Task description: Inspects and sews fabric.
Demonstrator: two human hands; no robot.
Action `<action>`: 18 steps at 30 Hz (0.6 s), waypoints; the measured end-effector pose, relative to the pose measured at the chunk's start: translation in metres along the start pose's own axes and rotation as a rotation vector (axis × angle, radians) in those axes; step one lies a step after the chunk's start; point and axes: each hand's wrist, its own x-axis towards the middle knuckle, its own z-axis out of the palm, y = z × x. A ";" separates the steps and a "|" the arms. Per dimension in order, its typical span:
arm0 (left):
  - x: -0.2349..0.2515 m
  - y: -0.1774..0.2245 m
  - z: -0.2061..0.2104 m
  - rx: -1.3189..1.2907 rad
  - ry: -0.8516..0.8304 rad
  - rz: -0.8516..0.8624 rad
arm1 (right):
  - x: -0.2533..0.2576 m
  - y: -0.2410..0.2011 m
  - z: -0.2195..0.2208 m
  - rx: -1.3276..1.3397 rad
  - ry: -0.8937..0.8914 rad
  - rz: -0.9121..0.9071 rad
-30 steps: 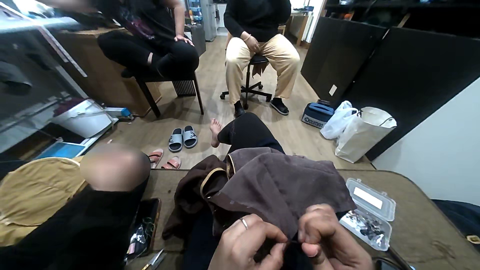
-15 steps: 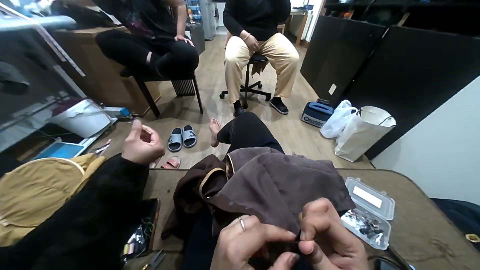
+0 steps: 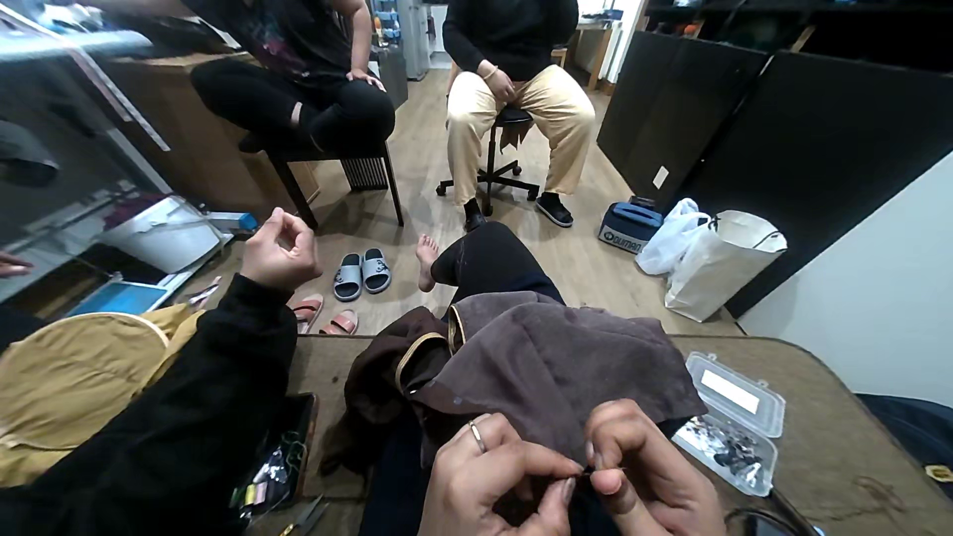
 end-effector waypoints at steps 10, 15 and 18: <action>-0.001 -0.002 0.004 0.110 -0.011 -0.019 | -0.001 0.002 0.002 0.021 0.049 0.020; 0.000 -0.001 0.002 0.086 -0.041 -0.053 | 0.000 0.001 0.000 0.024 0.033 0.015; 0.001 -0.002 0.003 0.024 -0.019 -0.038 | -0.002 0.000 0.000 -0.011 0.019 0.021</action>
